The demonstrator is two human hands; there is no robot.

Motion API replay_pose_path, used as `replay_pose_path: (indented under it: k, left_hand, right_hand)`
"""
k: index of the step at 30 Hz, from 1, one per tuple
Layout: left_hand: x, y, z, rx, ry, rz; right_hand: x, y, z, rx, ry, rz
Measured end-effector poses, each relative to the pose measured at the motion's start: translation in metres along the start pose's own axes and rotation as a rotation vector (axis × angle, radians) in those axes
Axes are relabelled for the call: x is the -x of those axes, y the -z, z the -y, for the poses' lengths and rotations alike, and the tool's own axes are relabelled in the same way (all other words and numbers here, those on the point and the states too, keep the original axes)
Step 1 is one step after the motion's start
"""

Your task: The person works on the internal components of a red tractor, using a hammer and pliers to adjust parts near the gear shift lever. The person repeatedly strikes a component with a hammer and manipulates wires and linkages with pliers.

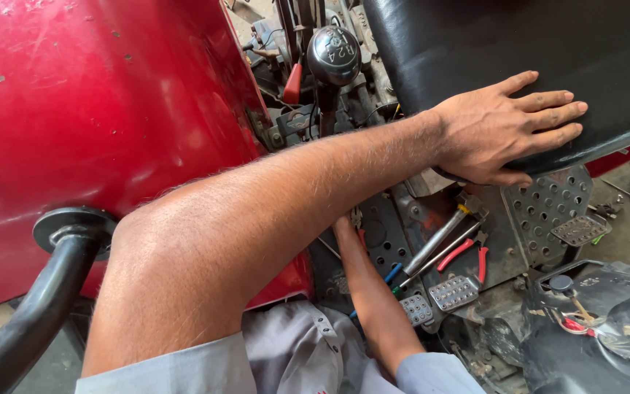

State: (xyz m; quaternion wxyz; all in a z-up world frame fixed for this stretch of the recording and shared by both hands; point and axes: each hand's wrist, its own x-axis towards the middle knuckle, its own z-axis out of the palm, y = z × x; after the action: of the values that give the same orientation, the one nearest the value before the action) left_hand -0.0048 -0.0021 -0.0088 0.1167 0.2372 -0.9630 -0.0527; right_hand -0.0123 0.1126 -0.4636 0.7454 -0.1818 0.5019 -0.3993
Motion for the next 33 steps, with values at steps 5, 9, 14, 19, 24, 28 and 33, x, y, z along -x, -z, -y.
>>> replay_pose_path:
  k: [5, 9, 14, 19, 24, 28, 33]
  left_hand:
    - [-0.001, 0.000, 0.001, -0.008, 0.002, 0.010]
    - [-0.002, -0.002, 0.001, -0.003, -0.002, -0.002]
    - [0.001, 0.001, -0.001, -0.012, -0.003, 0.004]
    - [0.001, 0.002, -0.001, -0.009, 0.010, 0.004]
    - [0.004, 0.006, -0.002, -0.004, 0.010, 0.000]
    - [0.004, 0.009, -0.003, 0.005, 0.015, 0.003]
    - [0.005, 0.008, 0.001, -0.039, -0.038, -0.014]
  right_hand:
    - [-0.004, 0.007, 0.002, 0.028, -0.021, -0.007]
    - [-0.003, 0.011, -0.002, 0.051, -0.025, -0.019]
    - [-0.003, 0.004, -0.004, 0.073, -0.007, -0.040]
    - [0.000, 0.004, -0.004, 0.115, 0.036, -0.076]
    - [0.003, -0.002, -0.003, 0.251, 0.141, -0.116]
    - [0.009, 0.001, -0.003, 0.471, 0.302, -0.183]
    - [0.018, 0.020, 0.005, 0.731, 0.407, -0.186]
